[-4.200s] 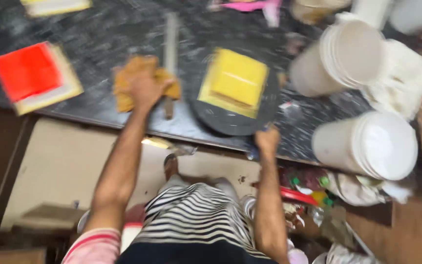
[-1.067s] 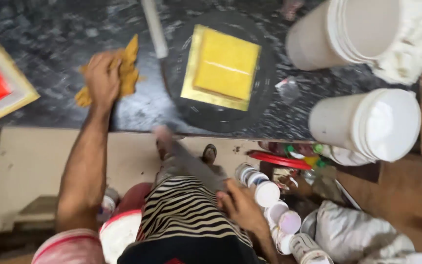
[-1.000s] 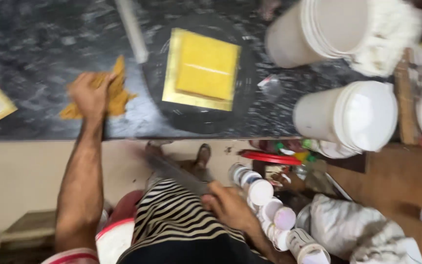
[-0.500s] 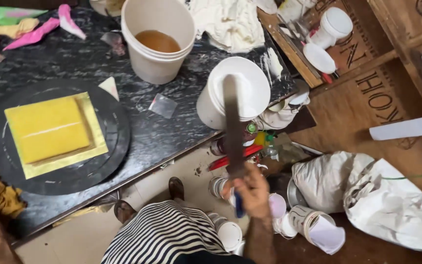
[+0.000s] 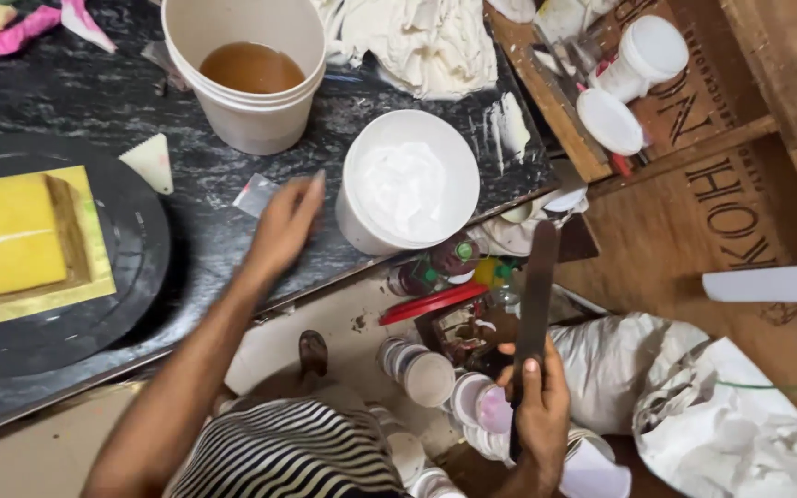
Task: Applying and smoothing white frosting and red icing on multiple square cakes using spatulas and a turntable.
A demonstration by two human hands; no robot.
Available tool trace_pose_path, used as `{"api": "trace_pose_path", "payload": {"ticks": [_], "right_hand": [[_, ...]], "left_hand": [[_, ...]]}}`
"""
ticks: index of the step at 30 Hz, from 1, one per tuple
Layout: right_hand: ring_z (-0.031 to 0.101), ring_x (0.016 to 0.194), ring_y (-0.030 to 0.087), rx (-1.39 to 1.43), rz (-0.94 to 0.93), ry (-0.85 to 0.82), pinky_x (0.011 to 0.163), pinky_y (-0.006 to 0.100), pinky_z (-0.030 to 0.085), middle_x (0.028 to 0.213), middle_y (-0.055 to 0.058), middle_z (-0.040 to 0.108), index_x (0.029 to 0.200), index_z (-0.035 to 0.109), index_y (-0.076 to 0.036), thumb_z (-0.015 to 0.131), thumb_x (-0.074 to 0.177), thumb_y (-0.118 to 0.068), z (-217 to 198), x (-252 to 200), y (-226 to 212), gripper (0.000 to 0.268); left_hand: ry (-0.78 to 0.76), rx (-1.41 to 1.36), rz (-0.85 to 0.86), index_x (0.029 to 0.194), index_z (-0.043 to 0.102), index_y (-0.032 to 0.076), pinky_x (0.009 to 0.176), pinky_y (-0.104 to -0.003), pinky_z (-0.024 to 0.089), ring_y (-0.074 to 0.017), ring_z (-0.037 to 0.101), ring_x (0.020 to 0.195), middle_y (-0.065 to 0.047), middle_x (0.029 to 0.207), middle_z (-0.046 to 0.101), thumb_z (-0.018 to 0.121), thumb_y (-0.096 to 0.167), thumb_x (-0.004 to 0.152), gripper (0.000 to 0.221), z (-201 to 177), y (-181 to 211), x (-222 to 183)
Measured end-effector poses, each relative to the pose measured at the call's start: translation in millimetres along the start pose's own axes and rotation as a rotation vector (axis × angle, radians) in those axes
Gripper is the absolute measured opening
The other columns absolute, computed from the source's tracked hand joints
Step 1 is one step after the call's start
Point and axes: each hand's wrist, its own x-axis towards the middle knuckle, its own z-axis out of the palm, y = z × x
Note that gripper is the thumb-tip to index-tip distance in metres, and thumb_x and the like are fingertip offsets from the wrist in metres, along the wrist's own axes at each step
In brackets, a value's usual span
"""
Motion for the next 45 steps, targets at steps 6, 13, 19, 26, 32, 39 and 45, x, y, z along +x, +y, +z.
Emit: {"api": "trace_pose_path", "payload": {"ticks": [6,13,19,26,32,39,45], "right_hand": [[0.065,0.064,0.013,-0.685,-0.056,-0.168,0.059,0.029,0.053,0.1,0.004,0.076,0.154,0.046,-0.019,0.05,0.102,-0.012,-22.6,51.7,-31.4,0.053],[0.07,0.075,0.036,-1.637,-0.564,-0.098,0.055,0.048,0.053,0.097,0.014,0.073,0.153,0.051,-0.029,0.063,0.081,-0.003,36.6,105.8,-57.9,0.078],[0.071,0.067,0.036,-1.199,0.122,-0.532,0.057,0.046,0.055,0.077,0.02,0.071,0.153,0.044,-0.021,0.058,0.097,-0.013,71.7,44.1,46.2,0.058],[0.069,0.072,0.029,-0.806,0.056,-0.258,0.066,0.044,0.052,0.085,0.019,0.073,0.153,0.051,-0.016,0.06,0.1,-0.018,146.5,50.0,34.9,0.054],[0.072,0.083,0.034,-1.317,-0.091,-0.372,0.074,0.049,0.058,0.09,0.019,0.072,0.153,0.047,-0.02,0.064,0.088,-0.014,169.9,63.3,-8.8,0.068],[0.074,0.073,0.034,-1.295,-0.257,-0.281,0.064,0.048,0.058,0.084,0.019,0.073,0.145,0.054,-0.009,0.057,0.095,-0.014,173.2,49.6,28.4,0.05],[0.071,0.062,0.035,-1.191,-0.42,-0.204,0.05,0.049,0.055,0.077,0.019,0.072,0.129,0.061,-0.003,0.058,0.091,-0.013,156.0,61.5,12.3,0.04]], "left_hand": [[-0.261,0.42,-0.04,0.102,0.073,-0.004,0.077,-0.043,0.057,-0.0288,0.074,0.086,-0.021,0.095,0.074,0.07,0.069,0.087,0.074,73.0,-7.3,165.9],[-0.258,0.571,0.542,0.096,0.069,0.002,0.074,-0.053,0.054,-0.0377,0.069,0.085,-0.02,0.092,0.072,0.076,0.064,0.084,0.064,83.3,54.5,54.4],[-0.125,0.566,0.651,0.092,0.065,0.001,0.069,-0.053,0.053,-0.0387,0.068,0.08,-0.019,0.087,0.068,0.079,0.065,0.084,0.067,62.0,37.4,18.5],[-0.132,0.513,0.576,0.087,0.063,0.001,0.07,-0.051,0.054,-0.0368,0.069,0.078,-0.02,0.082,0.069,0.08,0.067,0.082,0.068,27.1,24.0,32.3],[-0.18,0.528,0.482,0.086,0.065,0.002,0.07,-0.048,0.053,-0.0364,0.069,0.076,-0.021,0.082,0.07,0.077,0.067,0.08,0.066,18.1,28.2,32.1],[-0.223,0.531,0.41,0.086,0.065,0.002,0.069,-0.046,0.053,-0.0337,0.068,0.072,-0.021,0.08,0.069,0.078,0.066,0.076,0.066,20.0,30.5,21.6],[-0.23,0.552,0.375,0.082,0.062,0.0,0.069,-0.047,0.054,-0.0332,0.069,0.069,-0.022,0.078,0.069,0.08,0.065,0.076,0.068,23.8,47.4,11.1]]}}
